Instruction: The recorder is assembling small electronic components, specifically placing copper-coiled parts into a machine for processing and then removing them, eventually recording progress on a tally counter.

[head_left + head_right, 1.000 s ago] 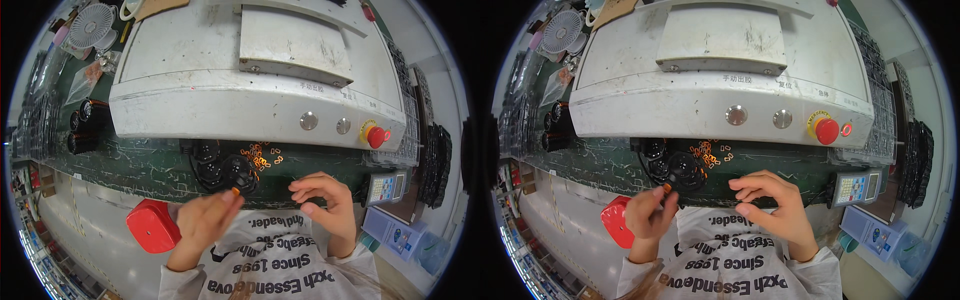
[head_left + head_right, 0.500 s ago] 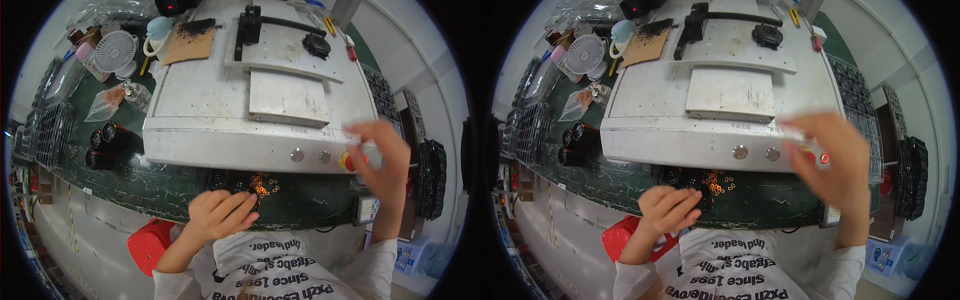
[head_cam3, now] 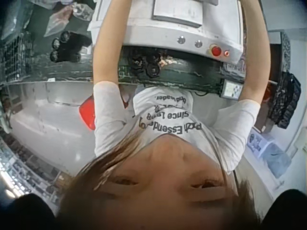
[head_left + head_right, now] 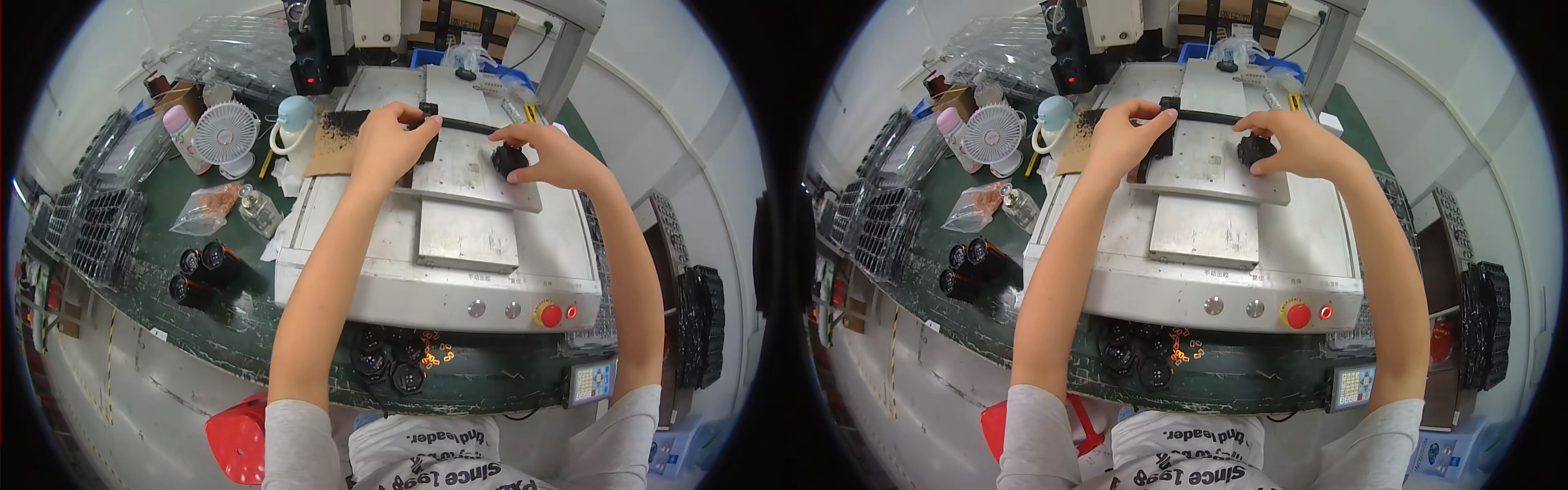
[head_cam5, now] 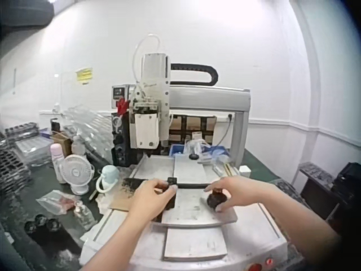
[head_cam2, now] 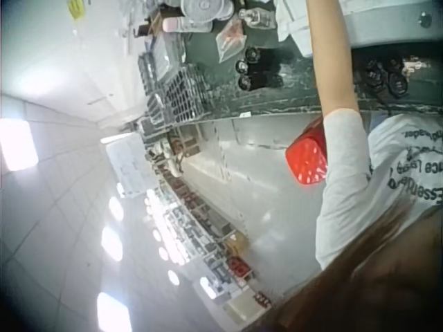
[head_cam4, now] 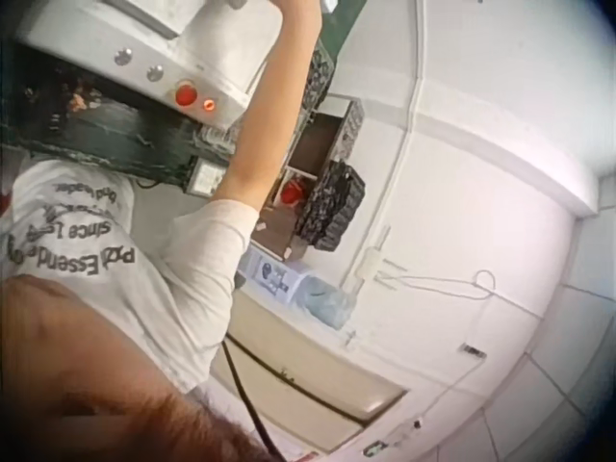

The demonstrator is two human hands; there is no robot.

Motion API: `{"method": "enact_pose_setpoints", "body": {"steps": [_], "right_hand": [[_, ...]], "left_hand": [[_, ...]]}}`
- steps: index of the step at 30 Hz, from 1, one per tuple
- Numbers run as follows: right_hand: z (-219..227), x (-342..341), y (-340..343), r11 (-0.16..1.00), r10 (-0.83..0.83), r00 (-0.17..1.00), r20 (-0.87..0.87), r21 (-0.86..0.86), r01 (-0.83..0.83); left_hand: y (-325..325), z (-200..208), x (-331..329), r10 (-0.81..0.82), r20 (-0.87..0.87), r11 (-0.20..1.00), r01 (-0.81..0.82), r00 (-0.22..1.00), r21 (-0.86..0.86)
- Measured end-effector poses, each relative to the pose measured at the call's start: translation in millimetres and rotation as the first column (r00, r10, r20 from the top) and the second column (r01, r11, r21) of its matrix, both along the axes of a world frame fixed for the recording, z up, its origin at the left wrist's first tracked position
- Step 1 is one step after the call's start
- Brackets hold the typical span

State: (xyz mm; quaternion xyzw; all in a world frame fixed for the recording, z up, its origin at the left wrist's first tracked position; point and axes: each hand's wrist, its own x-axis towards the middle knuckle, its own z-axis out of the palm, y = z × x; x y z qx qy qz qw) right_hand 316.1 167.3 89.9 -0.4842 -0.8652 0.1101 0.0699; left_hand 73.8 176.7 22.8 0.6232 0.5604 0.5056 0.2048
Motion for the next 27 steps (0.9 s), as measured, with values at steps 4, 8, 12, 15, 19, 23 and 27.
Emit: {"method": "enact_pose_setpoints", "body": {"steps": [4, 8, 12, 15, 19, 23, 27], "right_hand": [[6.8, -5.7, -1.9, 0.995, -0.025, 0.996, -0.088, 0.095, 0.034], [0.1, -19.5, 8.4, 0.978, 0.05, 0.975, -0.216, 0.207, -0.004], [-10.1, -55.0, 21.3, 0.976, 0.184, 0.828, -0.53, 0.197, -0.091], [-13.9, -75.1, 24.5, 0.983, 0.174, 0.816, -0.551, 0.149, -0.109], [-21.6, -79.8, 32.9, 0.988, 0.148, 0.871, -0.469, 0.116, -0.105], [-23.1, -79.0, 28.4, 0.97, 0.217, 0.887, -0.407, 0.191, -0.15], [-43.8, -70.1, 30.2, 0.984, 0.178, 0.885, -0.429, 0.082, -0.158]], "left_hand": [[13.4, 12.8, -0.1, -0.033, -0.006, 0.993, 0.032, 0.999, -0.115], [4.0, 29.0, 7.5, 0.077, 0.067, 0.996, -0.079, 0.995, 0.03], [-9.4, 57.5, -7.6, -0.075, 0.401, 0.937, -0.073, 0.913, 0.341], [-57.8, 74.1, -19.5, -0.1, 0.473, 0.933, -0.082, 0.876, 0.35], [-116.4, 40.8, -44.1, -0.14, 0.585, 0.944, -0.071, 0.799, 0.323], [-173.3, -25.0, -68.1, -0.113, 0.635, 0.945, -0.114, 0.764, 0.306], [-215.6, -70.5, -72.9, 0.024, 0.718, 0.976, -0.173, 0.696, 0.135]]}}
